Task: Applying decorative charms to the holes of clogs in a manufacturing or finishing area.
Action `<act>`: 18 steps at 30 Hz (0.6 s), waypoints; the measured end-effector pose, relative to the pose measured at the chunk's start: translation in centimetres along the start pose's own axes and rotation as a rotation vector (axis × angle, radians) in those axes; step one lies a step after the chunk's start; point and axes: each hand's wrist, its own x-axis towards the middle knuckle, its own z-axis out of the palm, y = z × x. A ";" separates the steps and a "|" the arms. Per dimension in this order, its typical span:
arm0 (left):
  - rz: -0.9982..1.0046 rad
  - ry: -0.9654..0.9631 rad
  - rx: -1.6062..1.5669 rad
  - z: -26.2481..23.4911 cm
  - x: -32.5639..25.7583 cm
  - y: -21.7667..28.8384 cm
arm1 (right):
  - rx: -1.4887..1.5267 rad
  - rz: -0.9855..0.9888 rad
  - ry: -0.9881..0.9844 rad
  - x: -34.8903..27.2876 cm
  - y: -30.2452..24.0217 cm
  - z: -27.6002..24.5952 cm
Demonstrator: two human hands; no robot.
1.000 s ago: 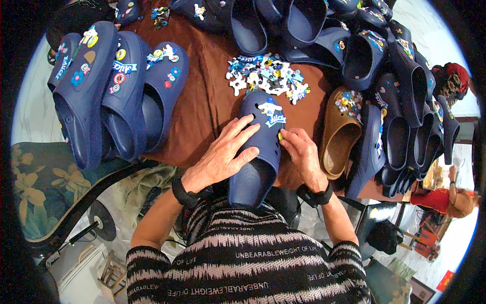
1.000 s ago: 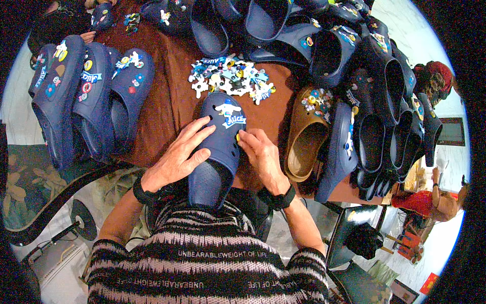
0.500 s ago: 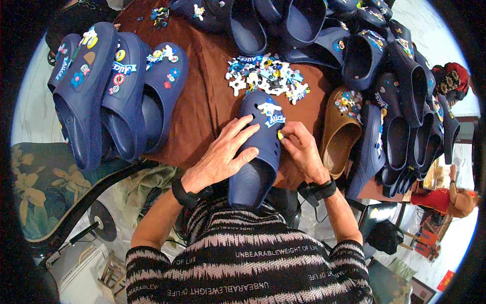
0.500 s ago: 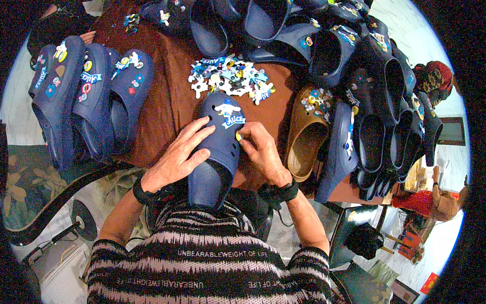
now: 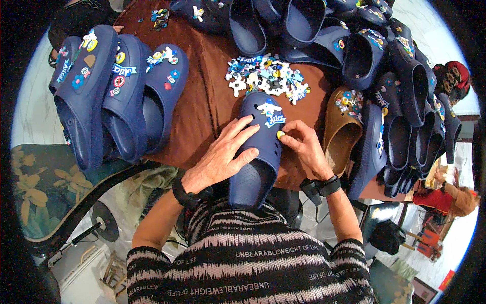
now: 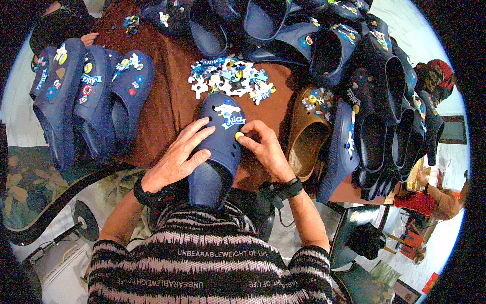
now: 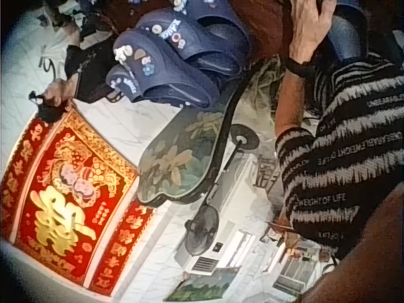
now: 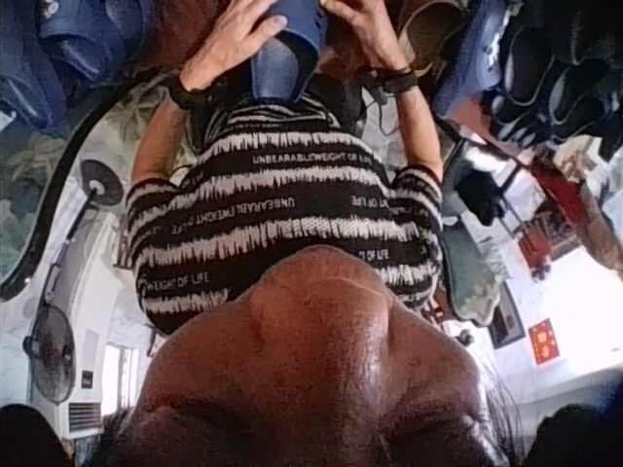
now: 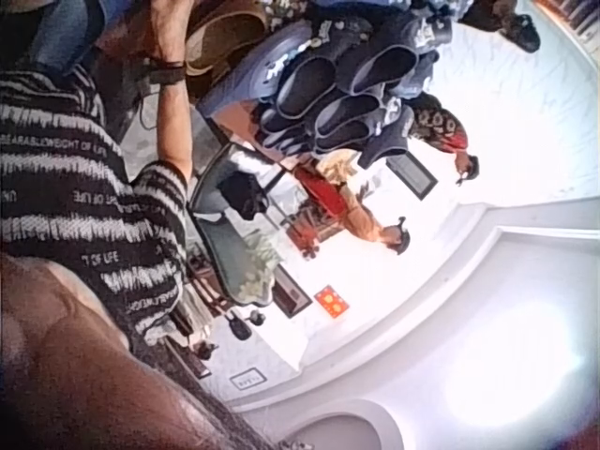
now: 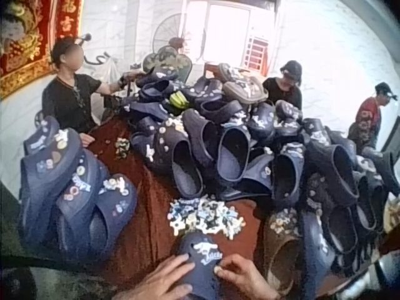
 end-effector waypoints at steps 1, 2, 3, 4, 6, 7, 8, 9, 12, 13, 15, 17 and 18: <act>-0.002 0.001 -0.001 0.0 0.0 0.0 | 0.092 0.155 0.009 0.0 -0.1 -0.1; -0.003 0.001 -0.003 0.0 0.0 -0.1 | 0.094 0.122 -0.026 0.1 0.0 -0.5; -0.003 0.001 -0.003 0.1 0.0 -0.2 | 0.095 0.122 -0.025 0.2 -0.2 -0.5; 0.000 0.004 -0.003 0.2 0.0 -0.3 | 0.063 0.115 -0.055 0.2 -0.6 -0.5; 0.001 0.007 -0.004 0.2 -0.1 -0.3 | 0.033 0.109 -0.085 0.4 -0.7 -0.6; 0.001 0.008 -0.010 0.2 -0.1 -0.3 | -0.059 0.051 -0.117 0.6 -0.7 -0.8; 0.001 0.009 -0.016 0.2 -0.1 -0.3 | -0.151 -0.008 -0.149 0.8 -0.7 -1.0; 0.002 0.006 -0.017 0.2 -0.1 -0.3 | -0.150 -0.006 -0.147 1.1 -0.8 -1.0; -0.009 0.005 -0.007 0.3 -0.1 -0.4 | -0.351 -0.081 -0.220 2.0 -2.1 -0.5; -0.002 0.017 -0.019 0.3 -0.1 -0.3 | -0.488 -0.115 -0.234 2.2 -2.6 -0.1; 0.006 0.027 -0.034 0.3 0.0 -0.3 | -0.627 -0.147 -0.246 2.2 -2.8 0.5; -0.005 0.028 -0.028 0.3 -0.1 -0.3 | -0.771 -0.230 -0.181 2.1 -2.4 1.0; -0.002 0.028 -0.029 0.3 -0.2 -0.2 | -0.773 -0.229 -0.179 1.8 -1.9 0.8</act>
